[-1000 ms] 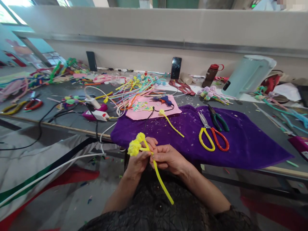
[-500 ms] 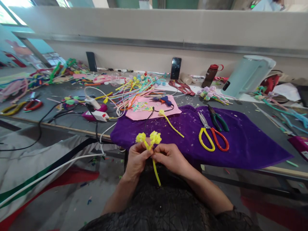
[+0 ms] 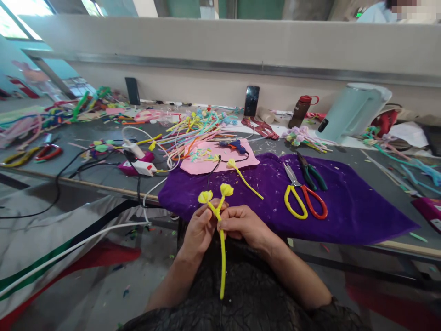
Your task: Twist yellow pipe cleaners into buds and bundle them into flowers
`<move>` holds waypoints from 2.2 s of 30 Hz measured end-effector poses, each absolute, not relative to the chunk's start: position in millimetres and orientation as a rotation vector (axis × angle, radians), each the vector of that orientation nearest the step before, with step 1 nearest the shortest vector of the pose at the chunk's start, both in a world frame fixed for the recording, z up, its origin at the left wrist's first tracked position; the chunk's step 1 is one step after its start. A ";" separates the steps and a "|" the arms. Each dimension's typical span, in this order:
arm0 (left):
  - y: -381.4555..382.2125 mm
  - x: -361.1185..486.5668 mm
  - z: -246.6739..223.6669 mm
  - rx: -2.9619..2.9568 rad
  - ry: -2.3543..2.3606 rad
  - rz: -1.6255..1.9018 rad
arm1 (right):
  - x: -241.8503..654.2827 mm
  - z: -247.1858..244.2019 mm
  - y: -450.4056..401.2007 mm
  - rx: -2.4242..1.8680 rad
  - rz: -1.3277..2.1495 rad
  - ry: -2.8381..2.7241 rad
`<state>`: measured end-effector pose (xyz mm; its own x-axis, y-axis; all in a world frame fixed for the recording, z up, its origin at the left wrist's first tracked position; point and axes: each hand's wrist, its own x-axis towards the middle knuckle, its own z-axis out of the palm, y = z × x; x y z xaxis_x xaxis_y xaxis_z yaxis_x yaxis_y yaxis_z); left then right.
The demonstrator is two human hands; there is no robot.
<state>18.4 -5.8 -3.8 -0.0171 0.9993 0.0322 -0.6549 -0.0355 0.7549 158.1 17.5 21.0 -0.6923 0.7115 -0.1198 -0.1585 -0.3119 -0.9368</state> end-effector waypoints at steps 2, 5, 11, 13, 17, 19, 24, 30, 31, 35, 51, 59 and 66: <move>-4.7 17.3 -2.4 0.638 0.644 1.466 | 158.5 17.2 19.4 -0.660 2.170 -1.251; -3.9 15.8 -1.5 0.641 0.640 1.431 | 157.2 11.9 21.5 -0.630 2.224 -1.181; -4.6 16.6 -2.3 0.679 0.645 1.460 | 158.3 8.0 21.3 -0.627 2.134 -1.251; -4.6 17.6 -2.5 0.659 0.677 1.467 | 159.3 7.9 21.0 -0.652 2.092 -1.272; -3.9 18.6 -2.0 0.635 0.726 1.469 | 160.2 6.4 21.3 -0.674 2.065 -1.296; -3.6 18.7 -1.3 0.625 0.744 1.484 | 160.2 5.7 21.2 -0.689 2.064 -1.301; -3.7 18.8 0.3 0.596 0.761 1.480 | 161.8 11.3 16.1 -0.816 1.783 -1.537; -3.7 19.2 0.4 0.546 0.852 1.593 | 169.2 22.4 4.7 -0.951 0.579 -1.961; -4.2 19.6 0.3 0.556 0.869 1.601 | 169.7 22.9 3.0 -0.944 0.410 -1.987; -6.8 21.2 -0.5 0.653 0.893 1.639 | 166.0 21.4 -1.3 -0.937 0.142 -2.097; -7.0 22.3 -3.0 0.735 0.957 1.631 | 160.0 19.2 6.5 -1.021 1.372 -1.643; -9.8 19.4 2.8 0.819 1.008 1.549 | 158.9 12.5 8.1 -1.097 1.033 -1.781; -12.1 20.5 6.6 0.886 1.081 1.512 | 160.1 13.9 7.0 -1.096 0.838 -1.852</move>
